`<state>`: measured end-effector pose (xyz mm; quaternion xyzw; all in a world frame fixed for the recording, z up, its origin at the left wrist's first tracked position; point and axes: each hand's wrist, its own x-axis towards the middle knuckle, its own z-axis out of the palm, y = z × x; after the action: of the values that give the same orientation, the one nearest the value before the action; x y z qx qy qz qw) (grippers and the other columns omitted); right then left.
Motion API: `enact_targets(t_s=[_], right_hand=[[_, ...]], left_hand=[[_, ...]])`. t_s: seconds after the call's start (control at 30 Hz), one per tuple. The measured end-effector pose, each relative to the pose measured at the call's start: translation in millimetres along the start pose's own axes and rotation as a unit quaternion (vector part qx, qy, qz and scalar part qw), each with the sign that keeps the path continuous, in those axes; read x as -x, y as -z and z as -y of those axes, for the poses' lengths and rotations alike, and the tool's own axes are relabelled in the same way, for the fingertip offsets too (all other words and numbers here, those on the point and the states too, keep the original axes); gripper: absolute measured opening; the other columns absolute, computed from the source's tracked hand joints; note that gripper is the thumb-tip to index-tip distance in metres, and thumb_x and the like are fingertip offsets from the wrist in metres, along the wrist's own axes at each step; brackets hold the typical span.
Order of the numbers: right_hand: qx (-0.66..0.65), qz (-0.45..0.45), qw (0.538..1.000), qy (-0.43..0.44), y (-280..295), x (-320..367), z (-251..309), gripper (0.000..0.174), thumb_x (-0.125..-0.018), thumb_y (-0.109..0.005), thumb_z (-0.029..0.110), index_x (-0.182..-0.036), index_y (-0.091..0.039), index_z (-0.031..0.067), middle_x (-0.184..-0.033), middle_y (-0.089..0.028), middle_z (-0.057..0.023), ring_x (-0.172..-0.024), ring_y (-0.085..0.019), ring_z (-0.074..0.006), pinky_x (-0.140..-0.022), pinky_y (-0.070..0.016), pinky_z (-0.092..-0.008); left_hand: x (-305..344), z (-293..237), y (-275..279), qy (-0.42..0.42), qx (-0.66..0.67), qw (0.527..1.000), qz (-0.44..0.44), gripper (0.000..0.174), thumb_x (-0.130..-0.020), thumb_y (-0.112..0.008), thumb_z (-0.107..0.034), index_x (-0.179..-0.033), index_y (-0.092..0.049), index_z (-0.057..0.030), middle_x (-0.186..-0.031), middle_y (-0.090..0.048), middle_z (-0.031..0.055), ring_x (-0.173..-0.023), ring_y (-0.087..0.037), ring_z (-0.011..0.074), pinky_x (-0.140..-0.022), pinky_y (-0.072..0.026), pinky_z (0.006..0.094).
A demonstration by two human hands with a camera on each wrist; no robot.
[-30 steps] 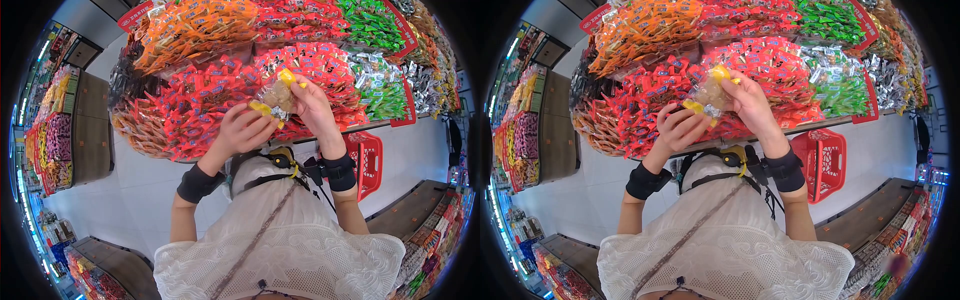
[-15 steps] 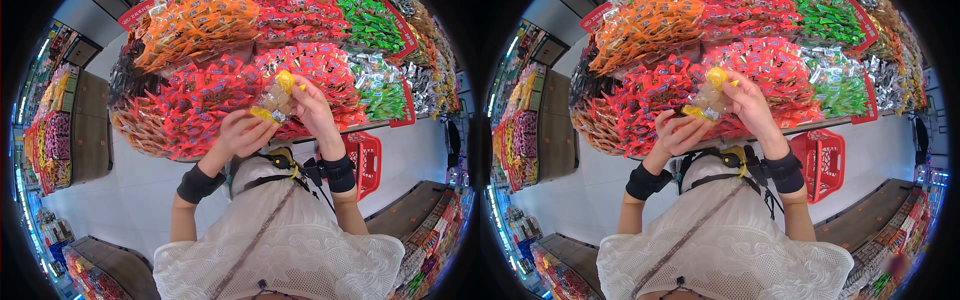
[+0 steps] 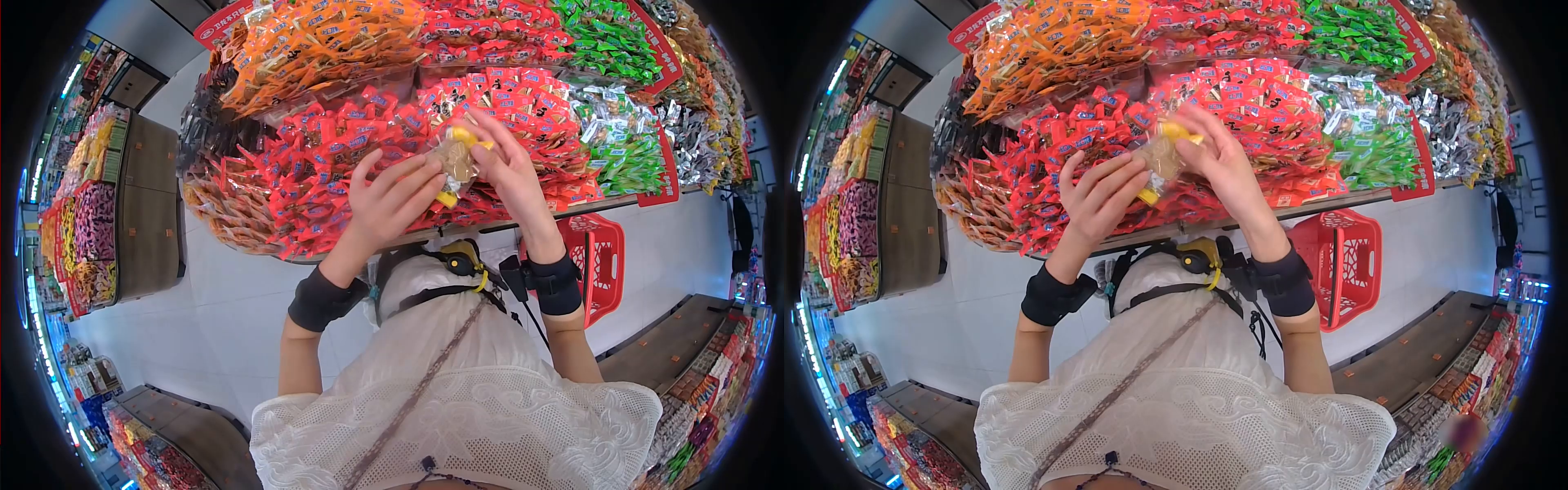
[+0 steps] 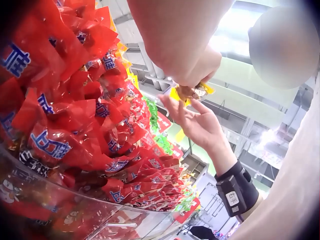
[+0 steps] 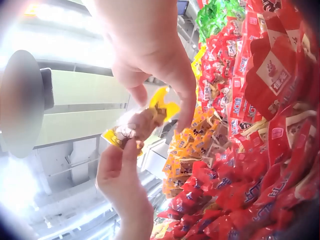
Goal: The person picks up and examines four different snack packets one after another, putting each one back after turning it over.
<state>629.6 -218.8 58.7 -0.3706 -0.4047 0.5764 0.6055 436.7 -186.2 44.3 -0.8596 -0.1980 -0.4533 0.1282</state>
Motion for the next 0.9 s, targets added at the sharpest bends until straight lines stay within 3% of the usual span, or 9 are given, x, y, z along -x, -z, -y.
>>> enact_targets(t_s=[0.1, 0.17, 0.27, 0.37, 0.47, 0.63, 0.67, 0.8, 0.9], right_hand=[[0.073, 0.078, 0.991, 0.074, 6.0, -2.6, 2.0, 0.052, -0.085, -0.057, 0.008, -0.131, -0.034, 0.0023, -0.127, -0.045, -0.0108, -0.114, -0.047, -0.0175, -0.090, -0.0425, -0.0276], [0.086, 0.128, 0.988, 0.033, 10.4, -1.7, 7.4, 0.055, -0.082, -0.059, 0.006, -0.131, -0.034, 0.0026, -0.128, -0.044, -0.0104, -0.116, -0.045, -0.0172, -0.091, -0.0420, -0.0281], [0.072, 0.166, 0.983, 0.015, 8.8, 0.7, 12.7, 0.058, -0.079, -0.062, 0.002, -0.131, -0.035, 0.0027, -0.127, -0.045, -0.0098, -0.116, -0.045, -0.0168, -0.092, -0.0411, -0.0280], [0.082, 0.157, 0.984, 0.016, 2.8, 6.9, 18.5, 0.058, -0.078, -0.062, -0.001, -0.129, -0.036, 0.0023, -0.125, -0.045, -0.0091, -0.113, -0.047, -0.0163, -0.092, -0.0410, -0.0281], [0.092, 0.109, 0.989, 0.039, -3.5, 7.5, 11.8, 0.049, -0.080, -0.060, -0.001, -0.124, -0.041, 0.0011, -0.117, -0.050, -0.0086, -0.101, -0.053, -0.0147, -0.084, -0.0453, -0.0261], [0.126, -0.005, 0.992, 0.002, 4.9, -0.2, 3.2, 0.024, -0.085, -0.056, 0.004, -0.107, -0.052, -0.0024, -0.086, -0.061, -0.0042, -0.068, -0.059, -0.0088, -0.052, -0.0462, -0.0195], [0.128, -0.001, 0.992, -0.002, 5.9, -0.3, 3.3, 0.024, -0.084, -0.057, 0.004, -0.107, -0.052, -0.0025, -0.086, -0.060, -0.0045, -0.068, -0.059, -0.0089, -0.052, -0.0465, -0.0198], [0.142, 0.017, 0.990, -0.015, 12.2, -2.2, 2.5, 0.024, -0.084, -0.057, 0.005, -0.106, -0.052, -0.0030, -0.087, -0.060, -0.0053, -0.068, -0.060, -0.0094, -0.053, -0.0473, -0.0202], [0.129, 0.024, 0.991, -0.017, 11.0, -3.1, 3.9, 0.023, -0.084, -0.058, 0.006, -0.105, -0.053, -0.0032, -0.086, -0.060, -0.0057, -0.067, -0.060, -0.0101, -0.053, -0.0476, -0.0200]], left_hand=[[-6.2, -0.6, -2.1, 0.131, 0.112, 0.985, -0.028, 0.021, -0.072, -0.065, -0.008, -0.092, -0.065, -0.0131, -0.090, -0.066, -0.0026, -0.083, -0.061, 0.0128, -0.092, -0.0372, 0.0399], [-11.2, -2.1, -5.3, 0.224, 0.187, 0.956, -0.042, 0.019, -0.069, -0.069, -0.001, -0.087, -0.066, -0.0061, -0.080, -0.066, 0.0007, -0.069, -0.062, 0.0128, -0.089, -0.0412, 0.0386], [-6.0, -5.9, -17.6, 0.312, 0.255, 0.911, -0.089, 0.014, -0.073, -0.066, 0.000, -0.086, -0.066, -0.0033, -0.079, -0.066, 0.0060, -0.065, -0.062, 0.0126, -0.091, -0.0398, 0.0380], [-10.7, -10.3, -14.9, 0.397, 0.291, 0.869, -0.052, 0.010, -0.077, -0.062, 0.003, -0.087, -0.063, 0.0025, -0.082, -0.065, 0.0061, -0.071, -0.059, 0.0081, -0.076, -0.0485, 0.0274], [-15.1, -11.8, -16.2, 0.513, 0.452, 0.726, -0.076, 0.012, -0.080, -0.061, 0.001, -0.092, -0.060, 0.0047, -0.087, -0.064, 0.0076, -0.076, -0.059, 0.0075, -0.069, -0.0493, 0.0218], [-11.2, -4.8, -24.5, 0.519, 0.552, 0.652, -0.027, 0.021, -0.085, -0.055, 0.001, -0.104, -0.051, 0.0054, -0.088, -0.063, 0.0084, -0.076, -0.061, 0.0116, -0.067, -0.0533, 0.0249], [-12.6, -4.8, -24.2, 0.525, 0.574, 0.628, -0.019, 0.022, -0.085, -0.053, 0.001, -0.107, -0.049, 0.0051, -0.087, -0.063, 0.0083, -0.076, -0.061, 0.0123, -0.067, -0.0543, 0.0260], [-13.3, 1.4, -21.3, 0.525, 0.556, 0.643, 0.050, 0.019, -0.088, -0.049, -0.003, -0.106, -0.045, 0.0037, -0.086, -0.062, 0.0115, -0.073, -0.062, 0.0142, -0.059, -0.0563, 0.0291], [-11.7, 2.6, -23.1, 0.522, 0.545, 0.656, 0.024, 0.016, -0.089, -0.048, -0.004, -0.103, -0.046, 0.0032, -0.081, -0.063, 0.0134, -0.065, -0.062, 0.0148, -0.053, -0.0543, 0.0276]])
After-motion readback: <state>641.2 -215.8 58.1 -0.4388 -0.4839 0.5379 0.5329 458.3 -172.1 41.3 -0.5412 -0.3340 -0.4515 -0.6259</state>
